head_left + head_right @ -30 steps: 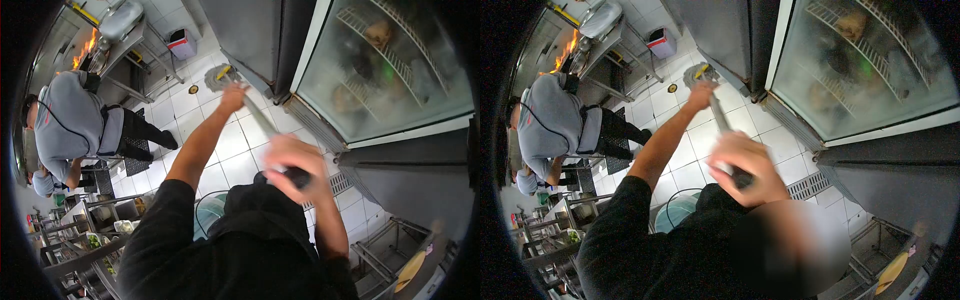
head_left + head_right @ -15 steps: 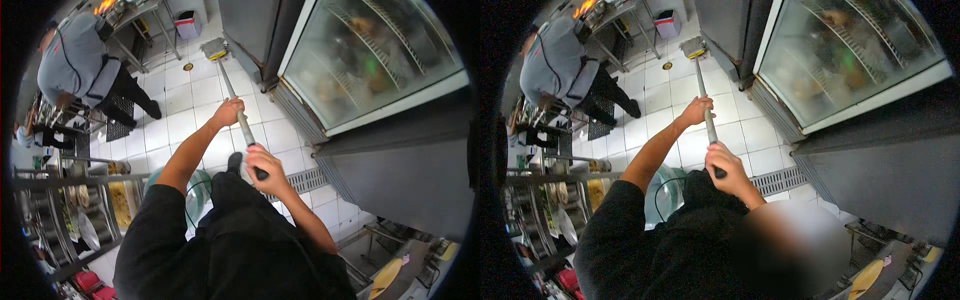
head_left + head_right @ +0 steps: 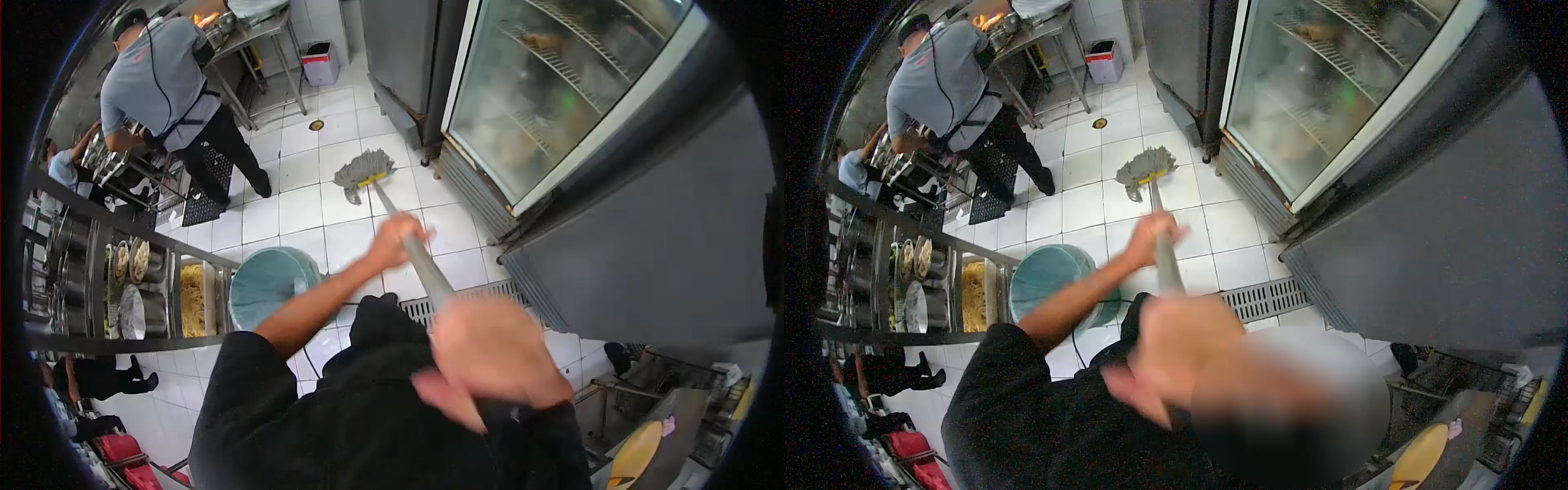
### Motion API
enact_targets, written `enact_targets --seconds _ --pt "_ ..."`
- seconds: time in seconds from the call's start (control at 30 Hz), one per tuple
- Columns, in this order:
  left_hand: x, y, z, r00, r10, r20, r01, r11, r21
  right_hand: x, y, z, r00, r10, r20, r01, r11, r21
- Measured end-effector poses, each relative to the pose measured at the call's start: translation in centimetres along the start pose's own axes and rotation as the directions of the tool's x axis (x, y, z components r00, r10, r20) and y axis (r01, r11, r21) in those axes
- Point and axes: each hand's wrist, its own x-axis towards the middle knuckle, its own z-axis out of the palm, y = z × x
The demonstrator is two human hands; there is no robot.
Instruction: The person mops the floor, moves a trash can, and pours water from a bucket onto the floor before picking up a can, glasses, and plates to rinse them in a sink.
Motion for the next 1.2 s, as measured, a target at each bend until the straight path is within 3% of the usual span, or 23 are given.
enact_targets --seconds 0.03,0.1,0.13,0.17,0.2,0.27,0.3,0.33,0.37,0.43,0.5,0.63,0.67,0.7,0.73,0.8,0.93,1.0,1.03,1.1,1.13,1.17,1.2 --pt "0.8 -1.7 -1.2 0.998 -0.055 -0.023 0.054 0.997 -0.061 0.8 2.5 1.8 0.979 -0.112 -0.171 0.117 0.993 0.016" --pt "0.5 -8.5 -1.9 0.985 -0.14 -0.102 0.108 0.956 -0.272 3.6 7.0 5.5 0.966 -0.166 -0.2 0.175 0.984 0.025" --pt "0.2 -10.7 -2.9 0.973 -0.197 -0.118 0.108 0.846 -0.522 5.0 9.3 7.0 0.977 -0.171 -0.128 0.173 0.985 0.004" --pt "-0.3 -11.9 -4.1 0.96 -0.259 -0.109 0.08 0.624 -0.777 5.8 11.1 9.3 0.988 -0.09 -0.127 0.1 0.993 0.071" --pt "-0.9 -13.2 -4.9 0.948 -0.299 -0.112 0.019 0.403 -0.915 6.2 12.7 11.2 0.997 -0.009 -0.075 0.021 0.986 0.165" --pt "-2.0 -14.1 -6.6 0.931 -0.356 -0.078 0.171 0.615 -0.77 4.4 15.2 13.8 0.999 0.035 -0.029 -0.031 0.994 0.108" --pt "-2.7 -14.4 -6.9 0.948 -0.313 -0.056 0.255 0.855 -0.451 2.8 16.3 15.0 0.999 0.018 -0.03 -0.016 0.998 0.058" --pt "-3.8 -14.0 -6.5 0.967 -0.253 -0.037 0.253 0.967 0.005 0.6 16.4 15.7 0.997 0.017 -0.069 -0.013 0.998 0.063" --pt "-4.6 -13.3 -5.9 0.977 -0.212 -0.002 0.209 0.965 0.157 -1.9 15.8 15.6 0.993 0.02 -0.114 -0.013 0.998 0.066" --pt "-6.3 -12.9 -1.9 0.992 -0.127 0.017 0.113 0.928 0.354 -6.9 13.0 13.1 0.999 0.041 -0.034 -0.04 0.998 0.039" --pt "-7.1 -5.9 0.3 0.989 -0.143 0.042 0.127 0.957 0.26 -10.2 8.0 9.5 0.995 0.075 -0.06 -0.075 0.997 0.013" --pt "-7.2 6.7 0.8 0.997 0.065 0.045 -0.068 0.996 0.056 -11.2 -3.4 3.1 0.972 0.17 -0.165 -0.158 0.984 0.08" --pt "-7.0 9.0 0.2 0.99 0.14 0.035 -0.138 0.989 -0.059 -10.2 -7.0 2.6 0.942 0.257 -0.215 -0.243 0.966 0.09" --pt "-6.9 11.2 -0.5 0.977 0.211 0.02 -0.204 0.963 -0.179 -8.7 -9.9 -0.1 0.949 0.313 0.024 -0.314 0.948 0.058" --pt "-6.9 13.7 -1.3 0.972 0.234 -0.003 -0.228 0.947 -0.225 -8.6 -12.1 -0.2 0.975 0.215 -0.047 -0.212 0.975 0.06" --pt "-7.3 16.9 -3.0 0.961 0.271 -0.056 -0.274 0.909 -0.315 -8.8 -14.5 3.0 0.908 -0.074 -0.413 0.093 0.995 0.025" --pt "-8.5 12.6 -5.3 0.91 0.357 -0.211 -0.409 0.856 -0.316 -5.6 -13.4 9.9 0.822 -0.118 -0.558 0.071 0.992 -0.105" --pt "-8.9 6.9 -6.2 0.884 0.418 -0.211 -0.464 0.845 -0.267 -5.5 -10.8 13.0 0.843 -0.009 -0.538 -0.054 0.993 -0.101" --pt "-8.9 3.8 -6.8 0.886 0.436 -0.158 -0.457 0.879 -0.139 -4.5 -8.3 14.4 0.863 0.053 -0.502 -0.12 0.988 -0.102" --pt "-8.2 -3.2 -8.1 0.961 0.248 -0.121 -0.262 0.959 -0.108 -2.5 -3.4 17.1 0.889 0.176 -0.423 -0.248 0.961 -0.124" --pt "-7.1 -4.4 -10.3 0.99 0.095 -0.105 -0.113 0.975 -0.191 0.0 -1.6 18.7 0.869 0.201 -0.453 -0.265 0.961 -0.081" --pt "-6.5 -8.7 -10.5 0.974 0.11 -0.196 -0.115 0.993 -0.014 2.1 2.2 19.9 0.903 0.114 -0.414 -0.136 0.99 -0.024" --pt "-6.1 -12.2 -11.3 0.977 0.06 -0.205 -0.058 0.998 0.014 3.7 4.6 21.2 0.911 0.158 -0.382 -0.151 0.987 0.049"
